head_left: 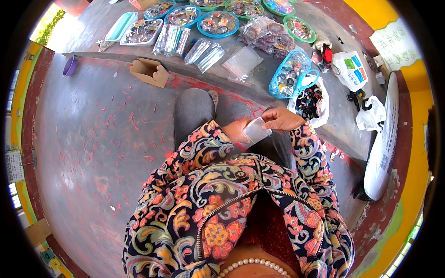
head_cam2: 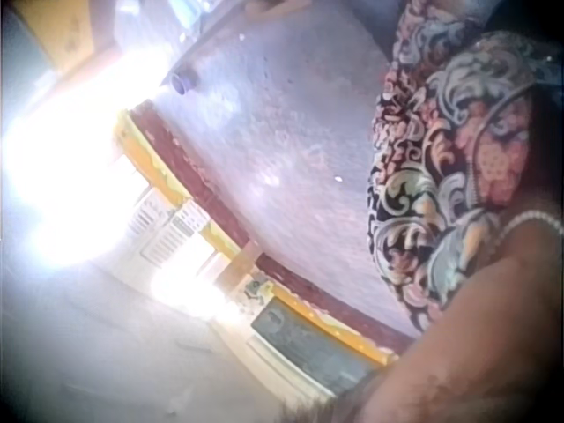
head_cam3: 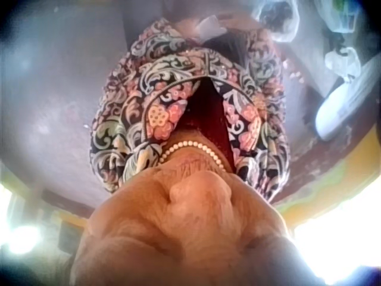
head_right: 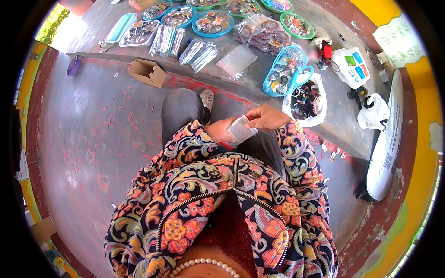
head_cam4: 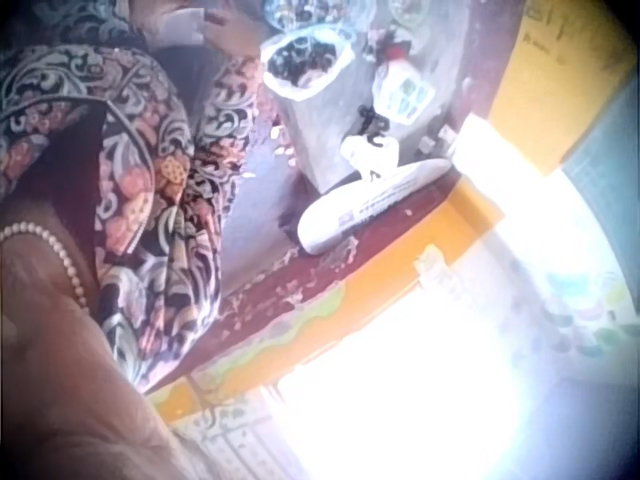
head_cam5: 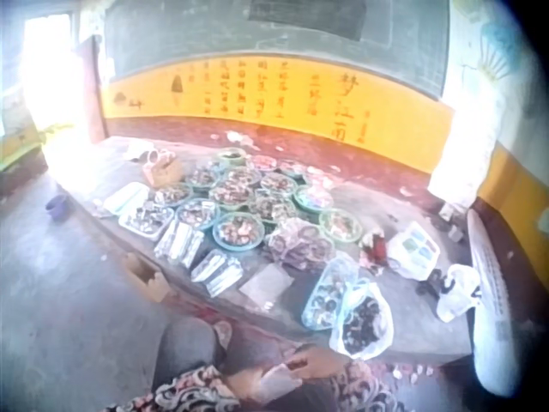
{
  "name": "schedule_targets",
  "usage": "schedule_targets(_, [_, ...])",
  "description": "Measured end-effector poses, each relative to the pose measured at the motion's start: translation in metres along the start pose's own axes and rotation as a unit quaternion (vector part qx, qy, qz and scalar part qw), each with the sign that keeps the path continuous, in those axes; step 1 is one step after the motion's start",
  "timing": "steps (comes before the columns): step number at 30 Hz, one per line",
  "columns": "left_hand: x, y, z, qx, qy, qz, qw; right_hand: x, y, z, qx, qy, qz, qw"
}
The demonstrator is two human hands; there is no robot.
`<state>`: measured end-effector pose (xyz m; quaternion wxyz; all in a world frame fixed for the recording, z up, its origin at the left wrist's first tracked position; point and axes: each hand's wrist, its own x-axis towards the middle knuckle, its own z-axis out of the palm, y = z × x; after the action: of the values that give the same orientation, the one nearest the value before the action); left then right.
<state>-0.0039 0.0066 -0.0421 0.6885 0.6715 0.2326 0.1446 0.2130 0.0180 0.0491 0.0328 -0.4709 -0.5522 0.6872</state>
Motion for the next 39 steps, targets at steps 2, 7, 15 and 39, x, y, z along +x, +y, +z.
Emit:
schedule_targets(2, [0.002,-0.01,-0.002,0.022,-0.004,-0.01,1.0,0.004,-0.012,0.0,-0.018,-0.019,-0.014,1.0])
schedule_targets(7, [-0.006,0.013,-0.002,0.067,0.02,-0.066,0.995,0.015,-0.018,-0.003,-0.113,-0.033,0.014,0.993])
schedule_targets(15, [-0.008,0.01,-0.003,0.052,0.398,-0.082,0.912,0.071,0.026,-0.043,0.103,0.107,0.082,0.985])
schedule_targets(39, [-0.005,0.009,0.012,-0.042,0.298,-0.057,0.952,0.129,0.044,-0.036,0.597,0.209,-0.066,0.772])
